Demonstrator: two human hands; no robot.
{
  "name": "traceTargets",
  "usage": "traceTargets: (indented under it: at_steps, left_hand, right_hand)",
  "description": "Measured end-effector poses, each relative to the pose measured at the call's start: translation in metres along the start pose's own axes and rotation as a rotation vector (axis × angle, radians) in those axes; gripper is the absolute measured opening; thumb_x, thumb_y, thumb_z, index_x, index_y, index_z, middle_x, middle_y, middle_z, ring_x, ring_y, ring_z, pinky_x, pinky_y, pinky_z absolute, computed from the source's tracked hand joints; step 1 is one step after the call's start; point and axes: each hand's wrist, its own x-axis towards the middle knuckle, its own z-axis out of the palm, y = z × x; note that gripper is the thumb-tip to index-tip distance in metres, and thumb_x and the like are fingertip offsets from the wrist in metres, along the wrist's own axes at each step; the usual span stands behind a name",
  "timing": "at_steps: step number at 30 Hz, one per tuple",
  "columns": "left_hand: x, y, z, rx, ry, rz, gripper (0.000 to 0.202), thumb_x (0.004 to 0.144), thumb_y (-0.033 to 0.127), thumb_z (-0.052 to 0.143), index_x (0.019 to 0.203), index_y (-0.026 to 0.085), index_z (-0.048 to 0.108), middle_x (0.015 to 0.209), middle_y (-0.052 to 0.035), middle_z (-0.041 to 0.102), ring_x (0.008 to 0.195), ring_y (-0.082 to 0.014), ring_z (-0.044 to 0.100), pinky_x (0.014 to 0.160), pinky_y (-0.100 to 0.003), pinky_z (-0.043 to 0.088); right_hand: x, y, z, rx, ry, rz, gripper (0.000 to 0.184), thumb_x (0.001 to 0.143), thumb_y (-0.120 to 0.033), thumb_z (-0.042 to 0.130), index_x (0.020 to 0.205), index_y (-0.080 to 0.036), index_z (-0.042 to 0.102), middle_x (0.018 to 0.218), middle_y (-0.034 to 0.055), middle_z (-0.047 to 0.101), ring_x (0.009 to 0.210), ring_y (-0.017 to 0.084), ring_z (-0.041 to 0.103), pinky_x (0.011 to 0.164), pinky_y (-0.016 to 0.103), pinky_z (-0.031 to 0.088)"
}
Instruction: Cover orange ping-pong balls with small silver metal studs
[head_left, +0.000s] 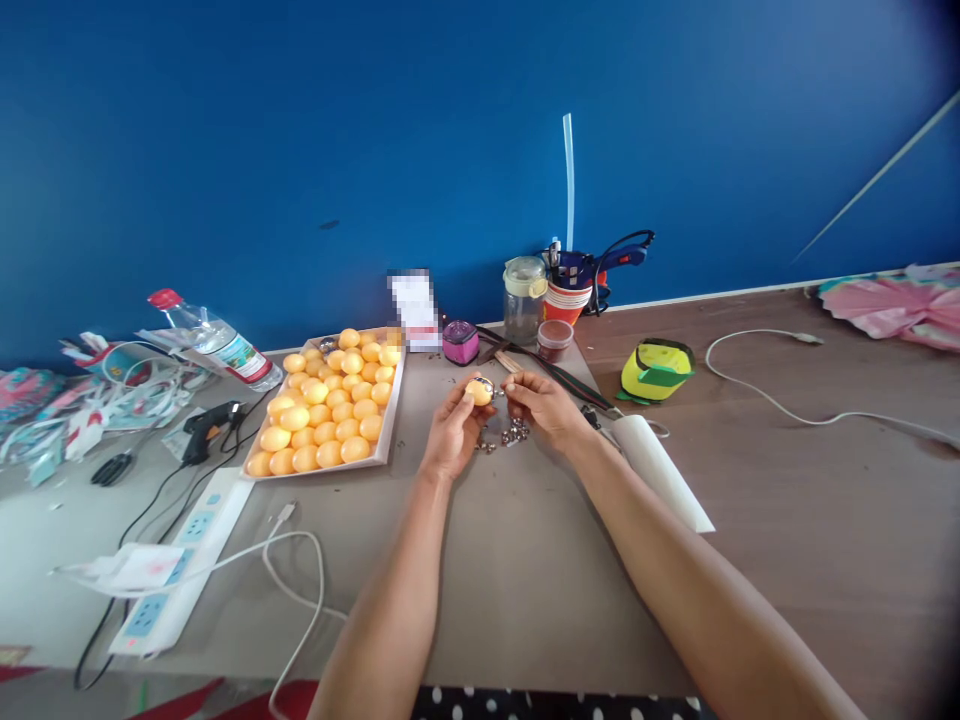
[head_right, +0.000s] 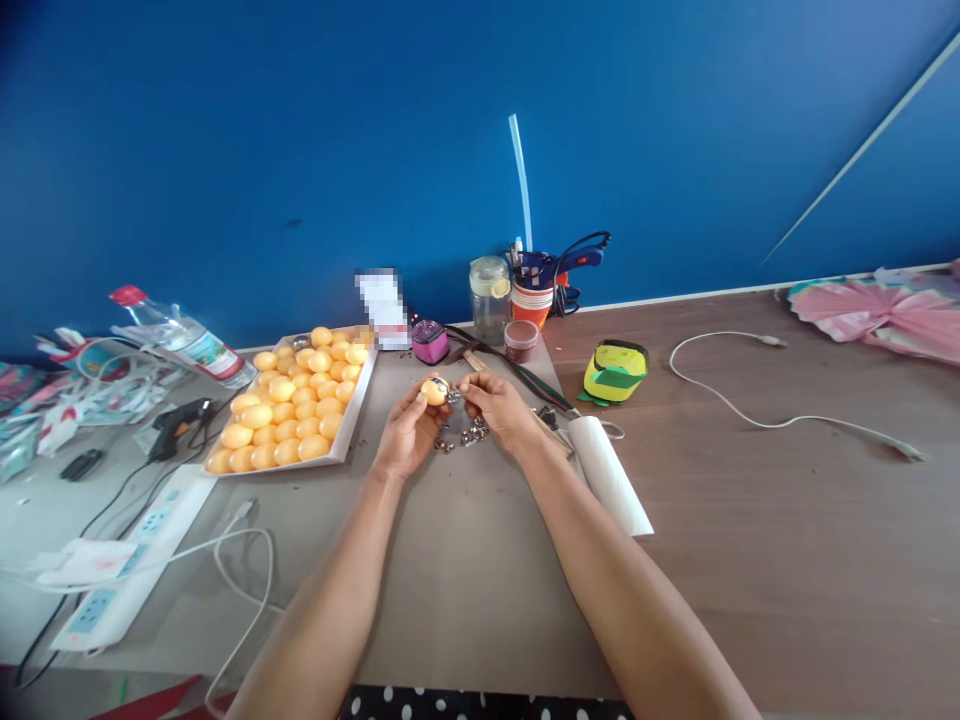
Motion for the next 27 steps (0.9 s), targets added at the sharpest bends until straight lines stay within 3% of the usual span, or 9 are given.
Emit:
traceTargets:
  at_steps: [3,5,9,14,21,27]
  left_hand:
    - [0.001,0.003,-0.003,-0.039,-0.001,-0.019,0.036,0.076,0.029,0.063,0.11,0.018,0.06,0.095,-0.0059,0.064,0.069,-0.0123,0.058,0.073,-0.03,0.046]
    - [0.001,0.005,-0.003,-0.057,0.004,-0.029,0.039,0.078,0.033,0.061,0.113,0.018,0.058,0.091,-0.0059,0.064,0.069,-0.013,0.059,0.072,-0.03,0.046]
    - [0.002,0.005,-0.002,-0.081,0.004,-0.041,0.041,0.079,0.042,0.059,0.111,0.018,0.057,0.083,-0.0051,0.062,0.066,-0.0129,0.058,0.069,-0.029,0.046]
    - [0.001,0.004,0.0,-0.08,-0.011,-0.044,0.038,0.079,0.048,0.056,0.102,0.017,0.057,0.076,-0.0037,0.06,0.06,-0.012,0.055,0.066,-0.028,0.046]
    - [0.004,0.003,-0.003,-0.124,0.046,-0.041,0.035,0.078,0.046,0.059,0.094,0.015,0.06,0.081,-0.0049,0.061,0.057,-0.0093,0.052,0.062,-0.025,0.045]
    - [0.004,0.01,-0.005,-0.226,0.052,-0.091,0.035,0.079,0.033,0.061,0.11,0.018,0.057,0.097,-0.0093,0.063,0.067,-0.0099,0.055,0.061,-0.022,0.041]
  right_hand:
    - [0.001,0.007,-0.003,-0.616,0.089,-0.115,0.015,0.076,-0.025,0.055,0.081,-0.016,0.065,0.071,0.0022,0.062,0.066,0.014,0.055,0.065,0.026,0.041]
    - [-0.002,0.01,0.0,-0.955,0.076,-0.175,0.02,0.078,-0.02,0.051,0.091,-0.015,0.066,0.09,0.0075,0.065,0.084,0.018,0.059,0.076,0.026,0.041]
    - [-0.008,0.014,0.008,-1.299,-0.014,-0.176,0.024,0.082,-0.02,0.049,0.101,-0.017,0.063,0.103,0.0107,0.061,0.089,0.019,0.06,0.077,0.025,0.042]
    - [-0.009,0.019,0.01,-1.348,-0.027,-0.172,0.018,0.081,-0.017,0.05,0.093,-0.016,0.064,0.095,0.0097,0.062,0.087,0.018,0.06,0.073,0.024,0.042]
    - [-0.006,0.02,0.005,-1.168,0.073,-0.225,0.02,0.082,-0.019,0.048,0.092,-0.017,0.064,0.095,0.007,0.06,0.088,0.016,0.058,0.079,0.023,0.041]
    - [-0.007,0.017,0.003,-1.174,-0.06,-0.204,0.027,0.072,-0.011,0.05,0.094,-0.016,0.064,0.096,0.0072,0.057,0.085,0.015,0.057,0.078,0.022,0.042]
